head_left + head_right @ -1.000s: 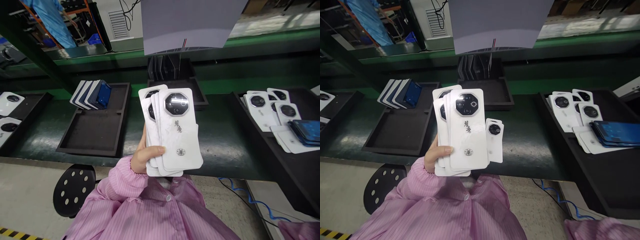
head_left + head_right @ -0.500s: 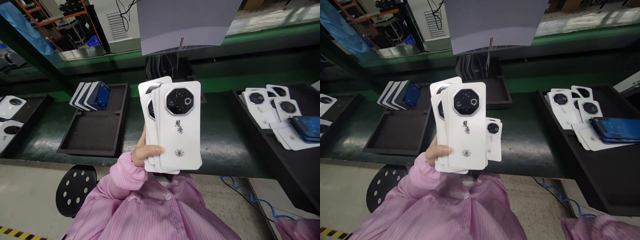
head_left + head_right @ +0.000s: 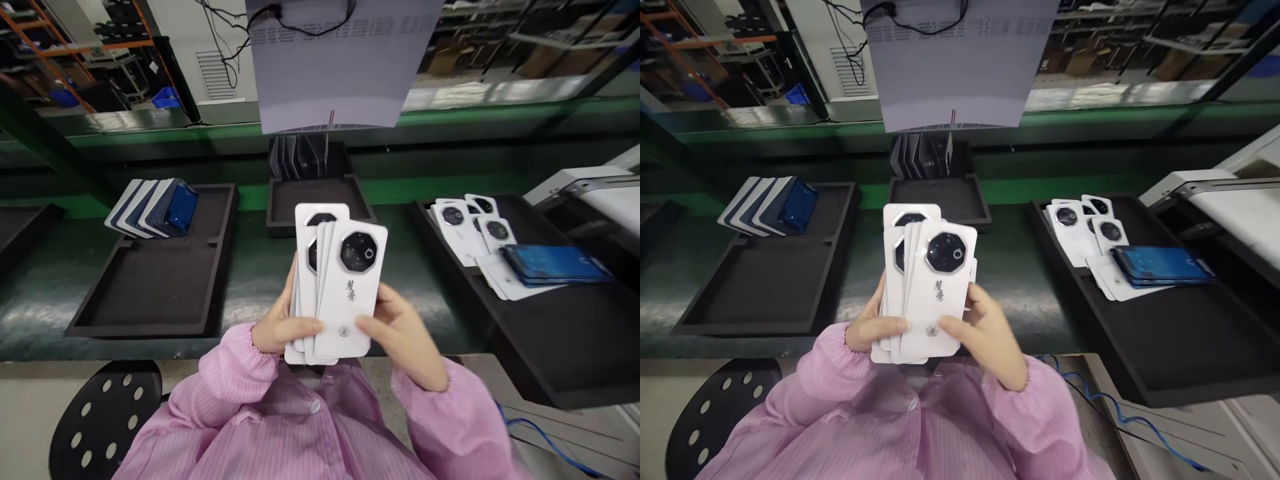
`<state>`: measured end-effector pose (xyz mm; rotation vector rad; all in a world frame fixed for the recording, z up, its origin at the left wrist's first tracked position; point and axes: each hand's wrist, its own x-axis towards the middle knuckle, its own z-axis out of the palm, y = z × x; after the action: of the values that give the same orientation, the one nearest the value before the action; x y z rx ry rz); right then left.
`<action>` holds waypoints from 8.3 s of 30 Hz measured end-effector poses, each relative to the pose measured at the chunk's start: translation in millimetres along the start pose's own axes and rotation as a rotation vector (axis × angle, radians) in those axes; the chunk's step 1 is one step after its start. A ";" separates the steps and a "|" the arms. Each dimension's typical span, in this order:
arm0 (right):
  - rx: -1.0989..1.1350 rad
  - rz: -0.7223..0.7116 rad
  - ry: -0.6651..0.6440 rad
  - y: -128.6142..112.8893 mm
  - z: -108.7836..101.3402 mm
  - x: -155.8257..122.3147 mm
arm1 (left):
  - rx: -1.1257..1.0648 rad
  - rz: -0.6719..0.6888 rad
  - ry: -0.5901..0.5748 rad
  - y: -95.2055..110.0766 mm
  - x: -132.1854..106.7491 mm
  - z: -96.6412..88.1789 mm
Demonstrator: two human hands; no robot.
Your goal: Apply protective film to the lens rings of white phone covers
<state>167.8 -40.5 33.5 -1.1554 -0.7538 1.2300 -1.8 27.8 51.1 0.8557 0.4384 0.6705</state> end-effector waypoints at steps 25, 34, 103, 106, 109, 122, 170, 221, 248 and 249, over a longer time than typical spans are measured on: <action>0.190 0.134 0.161 26.2 -15.1 5.7 | -0.077 -0.020 0.224 -8.5 6.8 -22.0; -0.247 -0.023 0.486 43.7 -49.2 23.2 | -0.202 0.032 0.136 11.6 -1.1 -21.8; -0.026 -0.070 0.030 -25.4 27.6 9.0 | -0.254 0.082 0.228 16.4 -13.8 6.1; 0.011 -0.056 0.084 -25.6 28.0 7.9 | -0.237 0.059 0.239 18.3 -14.2 6.2; 0.001 -0.058 0.114 -26.9 29.7 7.2 | -0.201 0.053 0.261 18.8 -14.4 7.5; 0.005 -0.019 0.158 -32.7 27.9 9.5 | -0.158 0.039 0.265 17.3 -19.2 10.5; -0.476 -0.186 0.654 69.4 -38.7 34.5 | -0.286 0.114 0.195 25.1 -23.9 2.5; 0.040 -0.132 0.195 -19.2 30.1 9.2 | -0.268 0.136 0.265 11.6 -15.9 17.8; 0.061 -0.085 0.167 -17.0 26.3 10.6 | -0.227 0.083 0.325 13.4 -14.7 20.4; 0.063 -0.086 0.159 -16.5 26.3 11.2 | -0.216 0.074 0.337 13.1 -14.9 20.8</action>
<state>151.3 -22.0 55.2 -1.1425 -0.6348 1.0700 -4.6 12.3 75.2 0.5566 0.6260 0.9189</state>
